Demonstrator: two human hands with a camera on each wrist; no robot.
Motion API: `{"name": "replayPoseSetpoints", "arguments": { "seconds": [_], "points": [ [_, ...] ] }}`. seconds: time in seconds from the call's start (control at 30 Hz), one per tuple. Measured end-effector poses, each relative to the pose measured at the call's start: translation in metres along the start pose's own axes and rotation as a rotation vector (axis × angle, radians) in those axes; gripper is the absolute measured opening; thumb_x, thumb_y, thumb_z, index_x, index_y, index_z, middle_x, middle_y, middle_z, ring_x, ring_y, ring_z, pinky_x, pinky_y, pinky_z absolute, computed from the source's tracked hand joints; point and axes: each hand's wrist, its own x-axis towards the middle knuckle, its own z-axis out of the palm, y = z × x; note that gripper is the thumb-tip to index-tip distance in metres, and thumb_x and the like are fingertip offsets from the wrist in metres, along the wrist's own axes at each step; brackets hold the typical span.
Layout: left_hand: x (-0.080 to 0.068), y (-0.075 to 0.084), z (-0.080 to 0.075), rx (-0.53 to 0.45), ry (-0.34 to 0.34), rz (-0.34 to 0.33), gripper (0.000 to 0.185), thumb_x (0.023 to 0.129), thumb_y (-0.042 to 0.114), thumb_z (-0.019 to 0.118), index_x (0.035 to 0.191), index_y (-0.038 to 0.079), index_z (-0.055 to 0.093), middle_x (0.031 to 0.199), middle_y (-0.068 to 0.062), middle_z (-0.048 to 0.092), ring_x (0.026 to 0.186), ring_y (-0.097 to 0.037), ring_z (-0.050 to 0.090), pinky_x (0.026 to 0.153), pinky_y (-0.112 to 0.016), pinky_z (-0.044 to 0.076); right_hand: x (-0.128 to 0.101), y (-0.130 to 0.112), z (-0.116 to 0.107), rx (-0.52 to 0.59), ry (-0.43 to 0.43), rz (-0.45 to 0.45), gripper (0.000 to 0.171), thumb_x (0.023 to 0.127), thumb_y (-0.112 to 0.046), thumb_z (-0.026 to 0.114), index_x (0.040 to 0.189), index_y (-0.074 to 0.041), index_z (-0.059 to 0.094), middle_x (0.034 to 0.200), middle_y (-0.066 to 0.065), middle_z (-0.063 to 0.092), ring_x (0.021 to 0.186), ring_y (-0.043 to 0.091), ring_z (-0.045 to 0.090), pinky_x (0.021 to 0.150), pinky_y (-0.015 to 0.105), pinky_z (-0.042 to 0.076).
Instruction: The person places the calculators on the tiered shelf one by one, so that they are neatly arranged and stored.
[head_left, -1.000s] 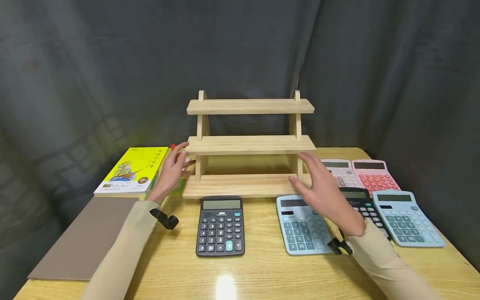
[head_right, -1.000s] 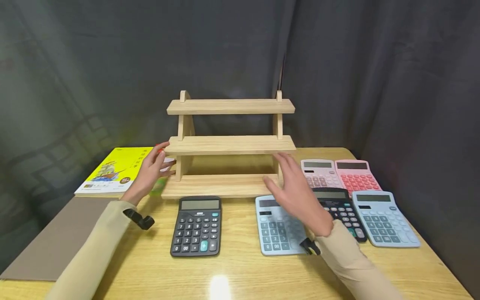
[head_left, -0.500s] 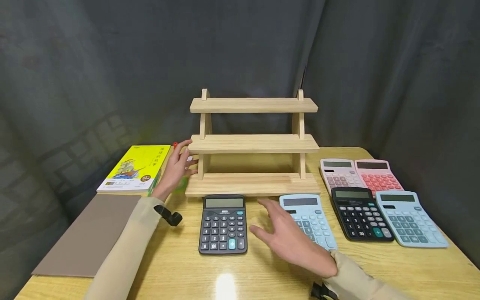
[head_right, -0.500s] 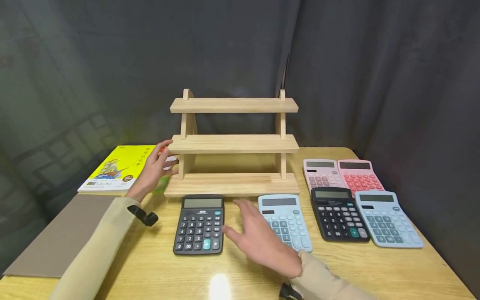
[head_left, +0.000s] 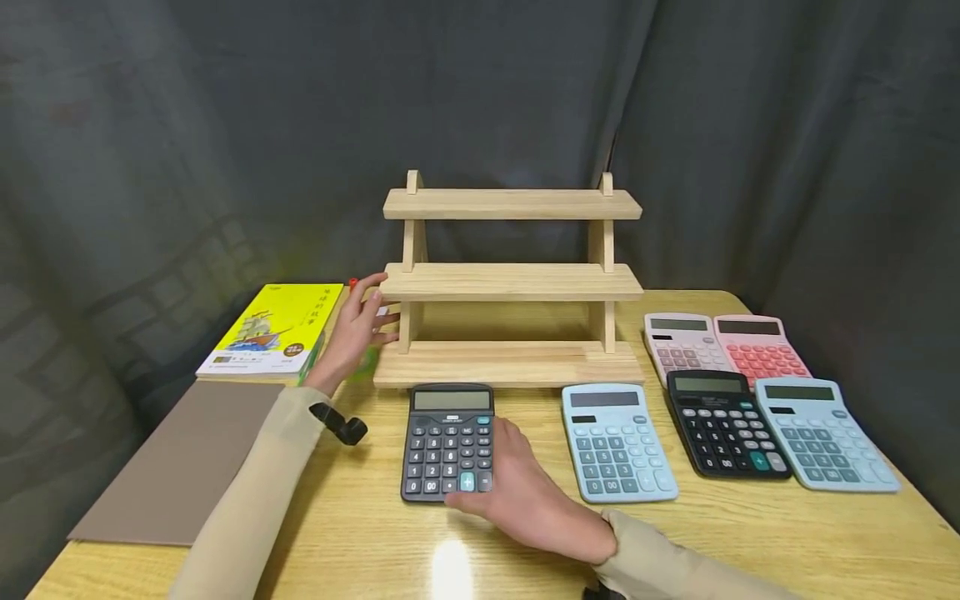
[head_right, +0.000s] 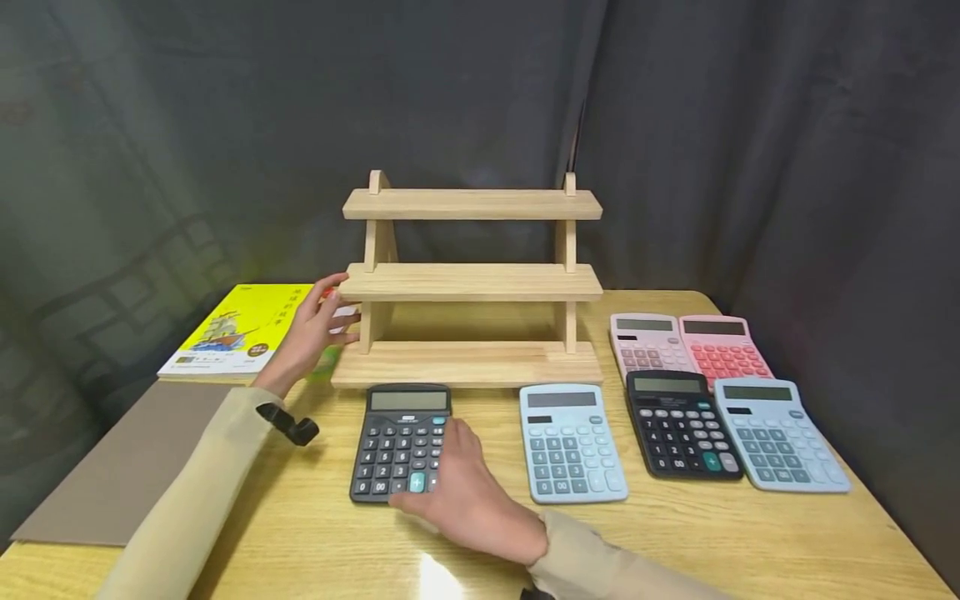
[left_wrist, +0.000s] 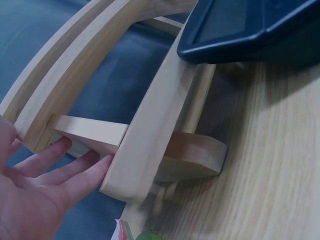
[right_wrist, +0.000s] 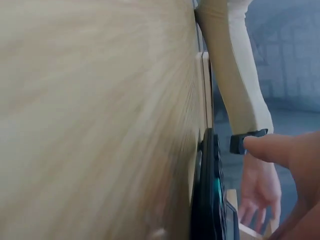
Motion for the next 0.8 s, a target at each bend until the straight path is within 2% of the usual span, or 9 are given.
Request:
{"name": "replayPoseSetpoints", "arguments": {
  "seconds": [0.13,0.23,0.33,0.5,0.6,0.8],
  "points": [
    [0.001,-0.001,0.0,0.005,0.0,0.001,0.048,0.111,0.032,0.039,0.156,0.018,0.031,0.145,-0.028,0.044,0.124,-0.048,0.055,0.089,-0.058,0.054,0.003,-0.004,0.007,0.019,-0.012,0.046,0.118,0.072,-0.037,0.09,0.155,0.006,0.018,0.149,0.025,0.032,0.137,0.036,0.032,0.113,0.053,0.034],
    [0.001,0.0,0.0,0.005,-0.002,0.001,0.048,0.111,0.032,0.039,0.157,0.019,0.031,0.146,-0.027,0.044,0.125,-0.048,0.054,0.089,-0.057,0.054,0.005,-0.009,0.012,-0.014,-0.042,0.113,0.133,0.071,-0.047,0.089,0.156,0.011,0.003,0.16,0.033,0.01,0.148,0.042,0.014,0.118,0.053,0.022],
    [0.0,0.001,0.0,0.005,-0.003,-0.006,0.048,0.111,0.032,0.039,0.157,0.019,0.031,0.146,-0.027,0.044,0.125,-0.048,0.053,0.089,-0.057,0.054,0.008,-0.012,0.016,-0.096,-0.068,0.149,0.141,0.07,-0.058,0.086,0.155,0.012,-0.003,0.162,0.033,-0.006,0.151,0.043,-0.001,0.119,0.052,0.017],
    [0.001,0.002,-0.001,0.002,0.0,-0.012,0.048,0.111,0.032,0.039,0.157,0.019,0.03,0.145,-0.028,0.044,0.125,-0.048,0.054,0.09,-0.059,0.052,0.017,-0.019,0.026,-0.229,-0.073,0.115,0.147,0.066,-0.068,0.085,0.155,0.013,0.001,0.162,0.034,-0.003,0.151,0.043,0.001,0.12,0.05,0.019],
    [0.001,0.001,-0.002,-0.005,0.005,-0.014,0.048,0.111,0.032,0.038,0.156,0.019,0.03,0.145,-0.028,0.045,0.124,-0.048,0.054,0.089,-0.06,0.053,0.022,-0.025,0.033,-0.309,-0.106,0.089,0.15,0.063,-0.075,0.081,0.156,0.012,0.003,0.162,0.034,-0.002,0.15,0.044,0.002,0.12,0.051,0.018],
    [0.002,0.001,0.0,-0.012,0.004,-0.02,0.048,0.11,0.032,0.04,0.156,0.019,0.031,0.145,-0.027,0.045,0.123,-0.048,0.055,0.089,-0.059,0.053,0.021,-0.032,0.041,-0.401,-0.142,0.07,0.149,0.061,-0.076,0.082,0.157,0.011,0.007,0.163,0.032,0.0,0.151,0.044,0.004,0.119,0.055,0.019]
  ]
}}
